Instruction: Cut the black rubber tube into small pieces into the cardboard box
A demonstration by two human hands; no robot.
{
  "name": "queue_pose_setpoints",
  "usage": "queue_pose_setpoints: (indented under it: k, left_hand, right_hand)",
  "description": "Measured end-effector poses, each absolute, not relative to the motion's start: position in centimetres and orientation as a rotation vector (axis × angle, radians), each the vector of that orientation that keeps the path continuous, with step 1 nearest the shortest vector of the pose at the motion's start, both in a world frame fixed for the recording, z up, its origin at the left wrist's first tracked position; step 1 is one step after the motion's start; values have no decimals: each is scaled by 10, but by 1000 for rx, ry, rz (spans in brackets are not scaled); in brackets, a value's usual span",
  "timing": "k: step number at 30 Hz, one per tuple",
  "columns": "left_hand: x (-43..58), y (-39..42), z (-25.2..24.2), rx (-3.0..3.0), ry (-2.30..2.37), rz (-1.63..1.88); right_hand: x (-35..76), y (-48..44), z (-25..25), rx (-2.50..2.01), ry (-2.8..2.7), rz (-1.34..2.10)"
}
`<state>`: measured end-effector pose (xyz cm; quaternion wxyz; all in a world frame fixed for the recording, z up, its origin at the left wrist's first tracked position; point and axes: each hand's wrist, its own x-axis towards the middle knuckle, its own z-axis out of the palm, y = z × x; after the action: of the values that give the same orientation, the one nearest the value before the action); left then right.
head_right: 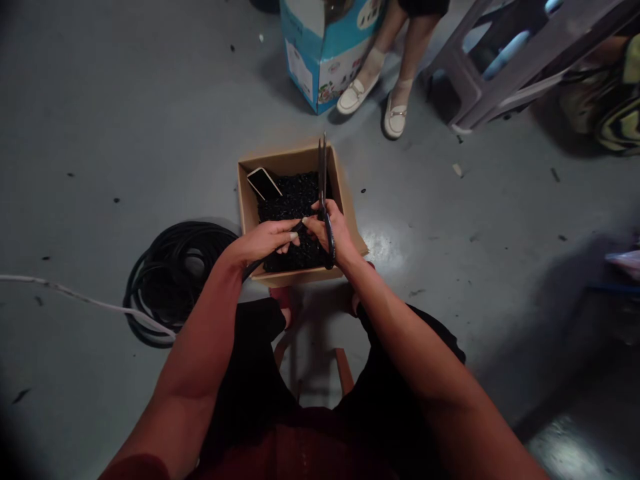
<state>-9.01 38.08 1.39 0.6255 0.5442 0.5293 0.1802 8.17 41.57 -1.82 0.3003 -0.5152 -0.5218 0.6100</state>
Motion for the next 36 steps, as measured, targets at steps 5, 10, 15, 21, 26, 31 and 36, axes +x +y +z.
queue_pose_setpoints:
  k: [5, 10, 15, 21, 26, 31, 36]
  left_hand:
    - [-86, 378, 15, 1161, 1208, 429]
    - [-84, 378, 14, 1111, 1328, 529]
    - [-94, 383, 16, 1210, 1510, 586]
    - [-118, 386, 15, 1205, 1666, 736]
    - [-124, 385, 17, 1194, 1717, 707]
    - [-122, 386, 17, 1198, 1705, 647]
    - [-120, 386, 18, 1208, 1686, 619]
  right_hand:
    - [84, 421, -14, -1421, -1349, 1560]
    - [87, 426, -8, -1472, -1316, 1508]
    - [90, 422, -3, -1491, -1391, 1576]
    - [94, 407, 6, -1545, -1937, 1455]
    - [90, 398, 6, -1537, -2176, 1378]
    - [87, 395, 0, -1514, -2201, 1447]
    - [86, 395, 2, -1510, -2122, 1495]
